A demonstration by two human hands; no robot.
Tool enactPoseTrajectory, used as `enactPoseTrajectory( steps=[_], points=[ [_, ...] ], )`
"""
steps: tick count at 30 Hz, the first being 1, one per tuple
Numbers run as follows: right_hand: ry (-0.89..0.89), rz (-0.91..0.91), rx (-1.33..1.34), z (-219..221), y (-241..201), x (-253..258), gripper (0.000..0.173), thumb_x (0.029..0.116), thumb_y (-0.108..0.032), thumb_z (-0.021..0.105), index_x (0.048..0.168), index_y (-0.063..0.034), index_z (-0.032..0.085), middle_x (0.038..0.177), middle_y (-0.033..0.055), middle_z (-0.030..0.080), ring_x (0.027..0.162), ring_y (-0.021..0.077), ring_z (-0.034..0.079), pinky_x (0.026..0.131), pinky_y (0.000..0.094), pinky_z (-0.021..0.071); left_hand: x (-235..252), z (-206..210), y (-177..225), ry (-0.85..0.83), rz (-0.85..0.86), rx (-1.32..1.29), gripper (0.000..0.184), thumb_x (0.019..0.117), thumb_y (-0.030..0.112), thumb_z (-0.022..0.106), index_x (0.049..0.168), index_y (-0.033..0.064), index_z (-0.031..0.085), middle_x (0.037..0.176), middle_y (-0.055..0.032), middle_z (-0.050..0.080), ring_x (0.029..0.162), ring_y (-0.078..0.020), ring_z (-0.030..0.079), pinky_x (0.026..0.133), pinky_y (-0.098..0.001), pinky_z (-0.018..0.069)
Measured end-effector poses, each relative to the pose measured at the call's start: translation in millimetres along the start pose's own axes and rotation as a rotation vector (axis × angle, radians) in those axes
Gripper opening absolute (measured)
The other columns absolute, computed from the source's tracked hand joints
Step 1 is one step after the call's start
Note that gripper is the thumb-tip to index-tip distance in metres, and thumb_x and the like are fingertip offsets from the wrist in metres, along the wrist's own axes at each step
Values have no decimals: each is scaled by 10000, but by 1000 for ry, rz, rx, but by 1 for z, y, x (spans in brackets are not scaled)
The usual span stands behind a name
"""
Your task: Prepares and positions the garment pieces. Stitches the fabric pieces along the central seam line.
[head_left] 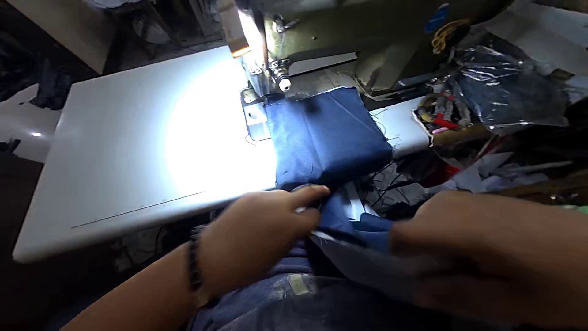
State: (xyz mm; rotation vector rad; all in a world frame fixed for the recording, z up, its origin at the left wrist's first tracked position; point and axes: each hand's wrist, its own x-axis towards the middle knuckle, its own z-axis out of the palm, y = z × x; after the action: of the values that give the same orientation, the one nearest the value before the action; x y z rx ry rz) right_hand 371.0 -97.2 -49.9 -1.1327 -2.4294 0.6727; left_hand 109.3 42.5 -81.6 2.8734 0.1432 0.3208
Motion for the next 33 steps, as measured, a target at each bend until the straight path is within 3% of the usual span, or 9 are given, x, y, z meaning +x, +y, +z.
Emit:
enactPoseTrajectory(
  steps=[5,9,12,16,20,24,27,30,33],
  points=[
    [-74,266,203,27,57,-14,88,847,-181,739,836,-112,686,656,-30,614,576,38,558,507,264,453,-96,-80,-48,455,-357,73,231,1036,261,544,1166,103,653,1262,-25,680,1031,-63,679,868,-264,584],
    [485,364,-284,7,74,-34,176,872,-75,599,979,-37,733,867,107,706,758,246,686,672,504,566,-128,-90,-102,655,-306,157,280,1027,225,557,1214,31,635,1354,-94,620,1315,-219,570,1114,-402,479],
    [742,196,-358,-3,64,-39,244,990,-331,585,1100,-119,636,999,-13,649,924,70,634,788,285,549,-148,-91,-137,826,-208,98,425,1068,372,393,1150,55,664,1386,-76,586,1368,-234,504,1153,-410,413],
    [303,-72,-161,78,34,79,148,963,-240,567,904,-134,651,747,24,634,704,178,656,570,390,516,-149,-94,-172,871,-600,-12,624,1122,384,182,1016,-4,658,1200,-80,690,1242,-160,602,1122,-383,440],
    [-166,-82,97,146,62,133,336,1074,-237,508,1330,-74,654,1250,135,711,1161,310,685,984,536,529,-132,-59,-215,229,-1402,-94,697,1107,506,298,1487,-61,438,1460,-363,480,1387,-523,444,1111,-726,316],
    [494,-27,156,127,78,129,241,1013,-201,562,1049,-81,768,967,43,752,922,124,704,855,350,570,-93,-4,-211,87,-1399,107,777,1049,637,336,1633,127,289,1678,-265,201,1522,-575,125,1075,-860,152],
    [922,384,2,95,134,114,241,994,-183,575,1100,-13,708,1098,149,678,1029,198,631,870,337,532,-78,34,-200,30,-1221,251,742,1039,661,329,1652,251,247,1715,-162,167,1559,-501,97,1071,-875,90],
    [821,637,-186,54,201,94,380,1008,-255,585,1308,-39,673,1305,282,604,1226,444,564,989,564,478,-79,56,-170,-15,-808,269,729,1010,651,373,1627,265,328,1706,-102,236,1575,-409,153,1119,-831,96],
    [589,630,-243,29,236,91,436,1017,-323,590,1347,-45,650,1313,288,591,1192,453,586,963,586,488,-84,71,-133,-110,-555,201,778,957,773,261,1611,361,347,1725,-21,197,1600,-332,86,1145,-809,63]
  ],
)
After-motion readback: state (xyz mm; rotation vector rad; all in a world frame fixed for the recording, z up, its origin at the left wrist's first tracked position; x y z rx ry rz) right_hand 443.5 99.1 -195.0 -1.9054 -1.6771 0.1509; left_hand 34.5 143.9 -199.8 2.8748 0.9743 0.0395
